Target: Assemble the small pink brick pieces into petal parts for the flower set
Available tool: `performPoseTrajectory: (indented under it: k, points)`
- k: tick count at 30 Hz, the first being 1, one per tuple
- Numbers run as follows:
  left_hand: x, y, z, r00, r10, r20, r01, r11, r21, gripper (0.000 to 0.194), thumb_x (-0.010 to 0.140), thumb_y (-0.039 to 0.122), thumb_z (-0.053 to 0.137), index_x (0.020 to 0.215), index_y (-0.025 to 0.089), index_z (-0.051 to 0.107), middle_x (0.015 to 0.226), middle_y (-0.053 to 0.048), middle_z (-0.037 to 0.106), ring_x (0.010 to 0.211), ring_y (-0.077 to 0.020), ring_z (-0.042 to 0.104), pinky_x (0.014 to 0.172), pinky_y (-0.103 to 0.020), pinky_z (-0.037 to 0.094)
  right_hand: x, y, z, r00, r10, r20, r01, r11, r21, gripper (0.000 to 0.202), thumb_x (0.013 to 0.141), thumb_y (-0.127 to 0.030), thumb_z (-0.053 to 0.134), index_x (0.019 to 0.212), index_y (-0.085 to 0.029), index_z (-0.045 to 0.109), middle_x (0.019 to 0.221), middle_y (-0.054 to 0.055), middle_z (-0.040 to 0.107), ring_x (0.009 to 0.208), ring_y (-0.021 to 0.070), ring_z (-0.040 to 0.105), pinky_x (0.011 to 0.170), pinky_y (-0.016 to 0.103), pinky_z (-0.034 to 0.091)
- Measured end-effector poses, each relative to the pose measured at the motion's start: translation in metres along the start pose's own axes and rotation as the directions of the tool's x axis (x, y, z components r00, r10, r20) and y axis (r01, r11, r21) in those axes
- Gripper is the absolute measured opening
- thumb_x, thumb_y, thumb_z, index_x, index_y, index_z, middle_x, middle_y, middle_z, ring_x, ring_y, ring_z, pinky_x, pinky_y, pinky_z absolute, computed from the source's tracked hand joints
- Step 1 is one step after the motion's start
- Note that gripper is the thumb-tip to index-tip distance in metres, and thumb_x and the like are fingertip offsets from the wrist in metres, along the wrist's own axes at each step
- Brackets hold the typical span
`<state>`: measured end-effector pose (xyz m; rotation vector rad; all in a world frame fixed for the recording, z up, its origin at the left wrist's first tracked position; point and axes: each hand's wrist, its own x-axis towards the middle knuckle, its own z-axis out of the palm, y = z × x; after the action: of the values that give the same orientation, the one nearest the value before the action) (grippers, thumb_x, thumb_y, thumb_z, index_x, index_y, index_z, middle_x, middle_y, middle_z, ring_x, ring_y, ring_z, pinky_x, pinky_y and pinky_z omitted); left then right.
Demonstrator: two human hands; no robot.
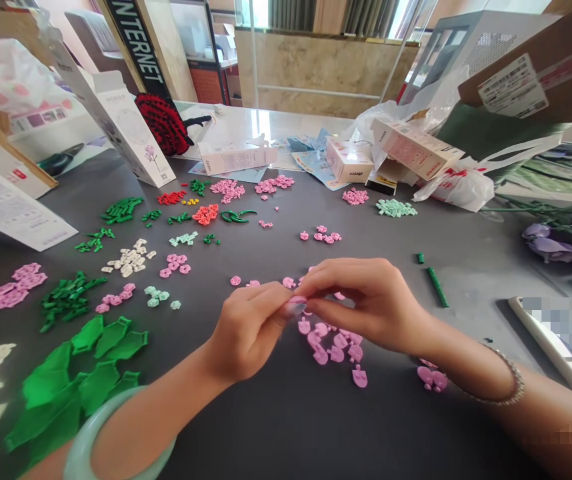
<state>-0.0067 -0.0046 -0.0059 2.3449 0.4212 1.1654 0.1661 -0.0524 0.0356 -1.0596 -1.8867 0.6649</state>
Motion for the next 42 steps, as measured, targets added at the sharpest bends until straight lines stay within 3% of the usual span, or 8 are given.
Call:
performPoseTrajectory:
  k: [4,8,15,22,25,31,36,42]
  points:
    - [0.001,-0.001,0.001,0.999,0.018,0.028,-0.019,1.0,0.018,0.033,0.094,0.019,0.035,0.062,0.018,0.041,0.051,0.005,0.042,0.045,-0.0082,0.038,0.045,-0.021,0.033,0.0,0.001,-0.004,0.981,0.186,0.062,-0.195,0.962,0.194,0.006,0.077,-0.019,0.065,0.08,-0.015,0.069,0.071,0.002,0.069,0.06,0.0102,0.062,0.053,0.019,0.052]
    - [0.0,-0.005,0.003,0.996,0.086,0.031,-0.088,0.992,0.088,0.034,0.094,0.018,0.035,0.06,0.018,0.038,0.049,0.005,0.039,0.042,-0.0074,0.034,0.042,-0.02,0.031,0.0,0.009,-0.004,0.977,0.199,0.081,-0.215,0.919,0.33,0.003,0.074,-0.016,0.068,0.074,-0.014,0.07,0.071,0.003,0.07,0.064,0.0118,0.066,0.056,0.02,0.054]
    - [0.003,-0.003,0.003,0.996,0.023,0.081,-0.037,0.985,0.17,0.036,0.096,0.022,0.032,0.061,0.018,0.038,0.048,0.006,0.041,0.041,-0.007,0.036,0.043,-0.019,0.033,0.001,0.011,0.001,0.949,0.309,0.059,-0.312,0.896,0.317,0.004,0.074,-0.016,0.065,0.074,-0.013,0.068,0.067,0.003,0.069,0.064,0.0139,0.066,0.058,0.024,0.055]
    - [-0.002,-0.006,0.005,0.994,-0.009,0.109,-0.019,0.966,0.257,0.041,0.096,0.037,0.031,0.064,0.017,0.045,0.048,0.005,0.043,0.04,-0.008,0.037,0.042,-0.021,0.029,0.014,0.016,-0.007,0.918,0.367,0.148,-0.378,0.924,0.052,0.009,0.075,-0.018,0.059,0.074,-0.013,0.067,0.066,0.002,0.066,0.058,0.0098,0.058,0.056,0.022,0.048]
    - [-0.005,-0.008,0.008,0.987,0.03,0.159,-0.072,0.961,0.266,0.049,0.096,0.043,0.026,0.058,0.017,0.042,0.046,0.004,0.043,0.038,-0.0083,0.035,0.04,-0.022,0.026,0.027,0.032,-0.008,0.926,0.364,0.106,-0.34,0.92,-0.194,0.011,0.075,-0.017,0.058,0.072,-0.014,0.068,0.067,0.001,0.066,0.059,0.0091,0.057,0.059,0.023,0.047]
    - [-0.01,-0.006,0.016,0.968,0.077,0.241,-0.149,0.943,0.297,0.052,0.096,0.045,0.021,0.057,0.017,0.043,0.044,0.003,0.044,0.038,-0.0102,0.037,0.041,-0.024,0.021,0.057,0.059,-0.005,0.913,0.355,0.2,-0.124,0.71,-0.693,0.02,0.078,-0.011,0.055,0.081,-0.017,0.074,0.085,0.006,0.068,0.071,0.0121,0.061,0.067,0.023,0.045]
    - [-0.01,-0.004,0.015,0.962,0.11,0.251,-0.184,0.938,0.293,0.056,0.096,0.045,0.019,0.057,0.017,0.045,0.043,0.002,0.043,0.036,-0.0099,0.037,0.04,-0.024,0.02,0.084,0.067,-0.004,0.86,0.436,0.266,-0.085,0.637,-0.766,0.021,0.073,-0.003,0.059,0.078,-0.016,0.075,0.078,0.007,0.07,0.069,0.0168,0.063,0.063,0.025,0.045]
    - [-0.008,0.001,0.01,0.955,0.104,0.278,-0.191,0.931,0.31,0.057,0.096,0.045,0.021,0.056,0.016,0.048,0.045,0.002,0.045,0.038,-0.0106,0.04,0.041,-0.025,0.022,0.125,0.074,0.003,0.883,0.423,0.203,-0.116,0.617,-0.778,0.024,0.081,-0.01,0.055,0.098,-0.015,0.071,0.093,0.009,0.071,0.083,0.0183,0.064,0.069,0.025,0.045]
